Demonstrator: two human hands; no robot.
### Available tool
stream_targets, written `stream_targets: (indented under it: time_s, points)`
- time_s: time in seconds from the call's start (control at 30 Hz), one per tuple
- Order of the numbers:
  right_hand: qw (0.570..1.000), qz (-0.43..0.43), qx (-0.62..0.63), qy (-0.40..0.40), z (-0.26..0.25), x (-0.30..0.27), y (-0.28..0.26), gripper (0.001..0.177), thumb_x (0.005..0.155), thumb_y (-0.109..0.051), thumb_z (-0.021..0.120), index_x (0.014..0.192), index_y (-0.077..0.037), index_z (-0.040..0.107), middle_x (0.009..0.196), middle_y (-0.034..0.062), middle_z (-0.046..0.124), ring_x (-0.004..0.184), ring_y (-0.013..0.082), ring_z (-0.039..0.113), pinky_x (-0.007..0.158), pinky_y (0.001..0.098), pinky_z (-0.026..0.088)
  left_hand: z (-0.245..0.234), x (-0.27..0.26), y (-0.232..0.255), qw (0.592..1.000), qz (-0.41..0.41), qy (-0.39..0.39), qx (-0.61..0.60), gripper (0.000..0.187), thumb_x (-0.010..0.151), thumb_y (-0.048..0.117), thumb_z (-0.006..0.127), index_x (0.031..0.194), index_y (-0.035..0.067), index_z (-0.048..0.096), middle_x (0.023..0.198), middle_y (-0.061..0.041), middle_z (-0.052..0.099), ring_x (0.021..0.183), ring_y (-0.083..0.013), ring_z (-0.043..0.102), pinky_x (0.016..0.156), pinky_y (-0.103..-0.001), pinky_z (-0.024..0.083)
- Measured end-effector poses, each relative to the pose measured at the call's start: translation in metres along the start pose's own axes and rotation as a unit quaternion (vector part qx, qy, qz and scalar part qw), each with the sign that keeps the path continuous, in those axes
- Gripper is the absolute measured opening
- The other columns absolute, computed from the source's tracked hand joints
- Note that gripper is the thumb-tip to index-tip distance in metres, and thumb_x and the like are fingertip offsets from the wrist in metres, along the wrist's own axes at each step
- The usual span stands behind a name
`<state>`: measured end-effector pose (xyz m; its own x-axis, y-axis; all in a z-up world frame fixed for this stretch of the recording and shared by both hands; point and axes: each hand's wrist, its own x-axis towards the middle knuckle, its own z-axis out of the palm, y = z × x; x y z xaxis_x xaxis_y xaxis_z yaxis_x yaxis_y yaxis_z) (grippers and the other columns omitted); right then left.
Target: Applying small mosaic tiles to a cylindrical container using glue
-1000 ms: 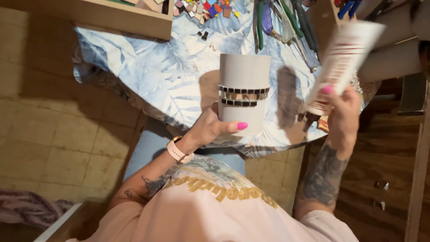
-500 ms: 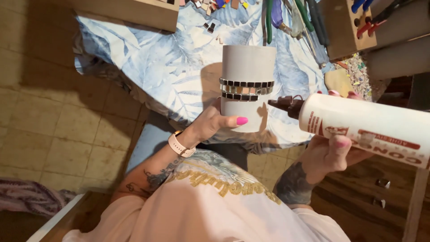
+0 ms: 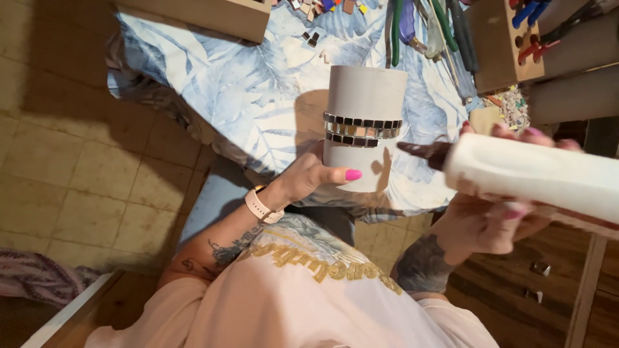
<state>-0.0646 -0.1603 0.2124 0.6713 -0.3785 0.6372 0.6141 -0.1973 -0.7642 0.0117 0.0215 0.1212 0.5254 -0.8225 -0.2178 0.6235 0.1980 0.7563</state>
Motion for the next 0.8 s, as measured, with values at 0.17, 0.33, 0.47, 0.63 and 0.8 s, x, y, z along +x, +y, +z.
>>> stream_targets:
  time_s: [0.17,0.33,0.47,0.63,0.8]
  points:
    - [0.965,0.1,0.143,0.198,0.024,0.011,-0.013,0.089,0.06,-0.021,0.068,0.137,-0.005,0.026,0.12,0.0116,0.049,0.11,0.0243,0.053,0.114,0.0455,0.044,0.0,0.001,0.0,0.998,0.048,-0.036,-0.035,0.062,0.059,0.03,0.067,0.111,0.001,0.051,0.111,-0.012,0.056,0.103,-0.0232,0.053,0.091,-0.032,0.045]
    - [0.909,0.19,0.341,0.147,-0.001,-0.001,0.001,0.08,0.07,-0.015,0.07,0.14,-0.023,0.032,0.123,0.0072,0.046,0.107,0.0268,0.049,0.092,0.0478,0.045,0.001,0.003,-0.002,0.997,0.049,-0.036,-0.051,0.06,0.059,0.028,0.067,0.11,0.0,0.052,0.11,-0.012,0.056,0.102,-0.0222,0.054,0.091,-0.032,0.044]
    - [0.95,0.138,0.159,0.23,0.039,0.001,-0.015,0.083,0.057,-0.017,0.07,0.129,-0.003,0.032,0.114,0.0133,0.047,0.11,0.0268,0.048,0.101,0.0575,0.047,0.002,0.001,0.003,0.995,0.078,-0.044,-0.04,0.058,0.061,0.027,0.067,0.11,0.001,0.052,0.109,-0.011,0.057,0.101,-0.0225,0.054,0.09,-0.033,0.045]
    - [0.968,0.11,0.059,0.216,0.035,-0.001,-0.02,0.105,0.048,-0.017,0.079,0.136,-0.008,0.022,0.129,0.0204,0.041,0.125,0.0275,0.041,0.101,0.0422,0.051,0.0,0.001,0.0,0.994,0.099,-0.04,-0.026,0.057,0.062,0.029,0.066,0.11,0.002,0.051,0.109,-0.011,0.057,0.102,-0.0215,0.054,0.09,-0.033,0.045]
    - [0.926,0.088,0.102,0.352,0.059,-0.009,-0.024,0.12,0.038,-0.003,0.08,0.138,-0.011,0.015,0.131,0.0279,0.04,0.111,0.0484,0.051,0.089,0.0576,0.053,-0.003,0.003,-0.006,0.995,0.081,-0.047,-0.042,0.056,0.062,0.028,0.067,0.11,0.003,0.052,0.109,-0.01,0.057,0.1,-0.0205,0.054,0.089,-0.031,0.045]
